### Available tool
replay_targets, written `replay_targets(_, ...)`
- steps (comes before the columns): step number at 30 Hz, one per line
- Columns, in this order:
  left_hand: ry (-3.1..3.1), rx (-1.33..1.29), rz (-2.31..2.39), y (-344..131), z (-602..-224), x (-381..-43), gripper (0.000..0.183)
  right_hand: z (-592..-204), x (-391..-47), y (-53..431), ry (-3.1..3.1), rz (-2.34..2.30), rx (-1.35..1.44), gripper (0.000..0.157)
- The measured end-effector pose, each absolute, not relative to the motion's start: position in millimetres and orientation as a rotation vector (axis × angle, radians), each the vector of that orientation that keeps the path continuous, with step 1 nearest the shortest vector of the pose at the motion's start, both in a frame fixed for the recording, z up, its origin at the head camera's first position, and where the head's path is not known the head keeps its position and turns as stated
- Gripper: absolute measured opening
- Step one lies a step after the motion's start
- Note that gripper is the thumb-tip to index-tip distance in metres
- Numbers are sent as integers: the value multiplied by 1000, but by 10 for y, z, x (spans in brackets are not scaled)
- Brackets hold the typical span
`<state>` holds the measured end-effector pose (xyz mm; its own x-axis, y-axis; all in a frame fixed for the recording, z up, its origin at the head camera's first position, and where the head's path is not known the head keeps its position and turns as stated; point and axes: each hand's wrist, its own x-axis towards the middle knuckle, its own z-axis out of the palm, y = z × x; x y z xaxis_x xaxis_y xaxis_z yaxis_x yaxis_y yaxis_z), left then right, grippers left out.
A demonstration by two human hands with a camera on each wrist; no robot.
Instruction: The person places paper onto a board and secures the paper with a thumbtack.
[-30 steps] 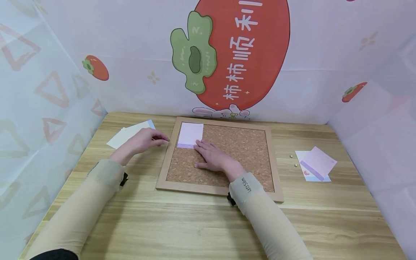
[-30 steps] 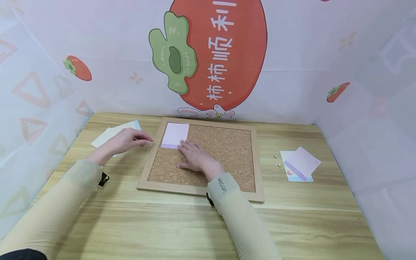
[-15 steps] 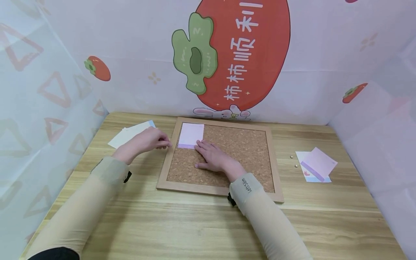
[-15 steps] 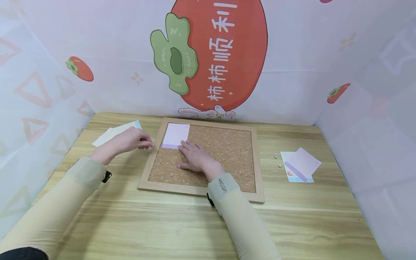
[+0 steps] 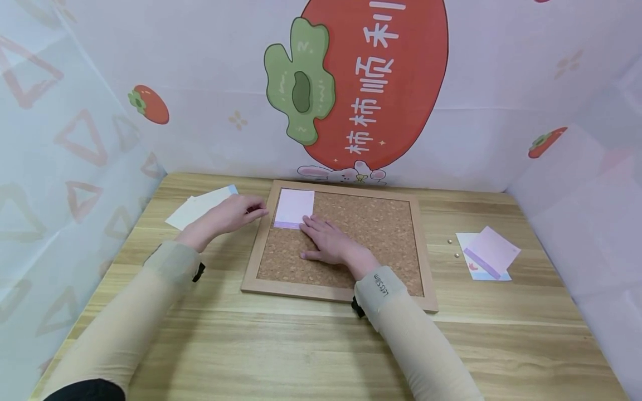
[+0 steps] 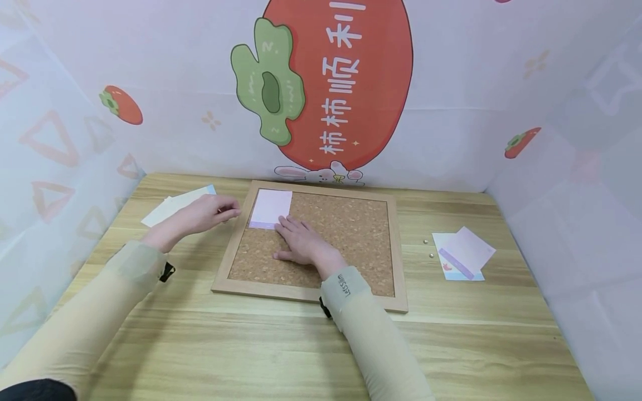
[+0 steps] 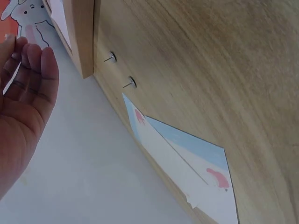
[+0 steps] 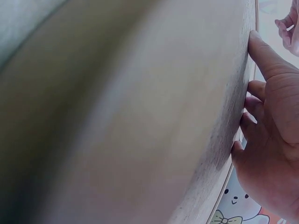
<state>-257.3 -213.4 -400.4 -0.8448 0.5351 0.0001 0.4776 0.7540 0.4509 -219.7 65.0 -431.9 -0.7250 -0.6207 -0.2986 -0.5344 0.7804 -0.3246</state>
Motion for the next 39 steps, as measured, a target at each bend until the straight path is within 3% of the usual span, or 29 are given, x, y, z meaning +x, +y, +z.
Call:
replay_targets(20,2775,620,901,-2153,-4012,-2671,14,-4330,-2207,641,2591,-280,-896,78)
replay_targets(39,2653,541,1122,-1913,-3971,-2706,23,-4352,-2211,648,2593,-277,-891,78)
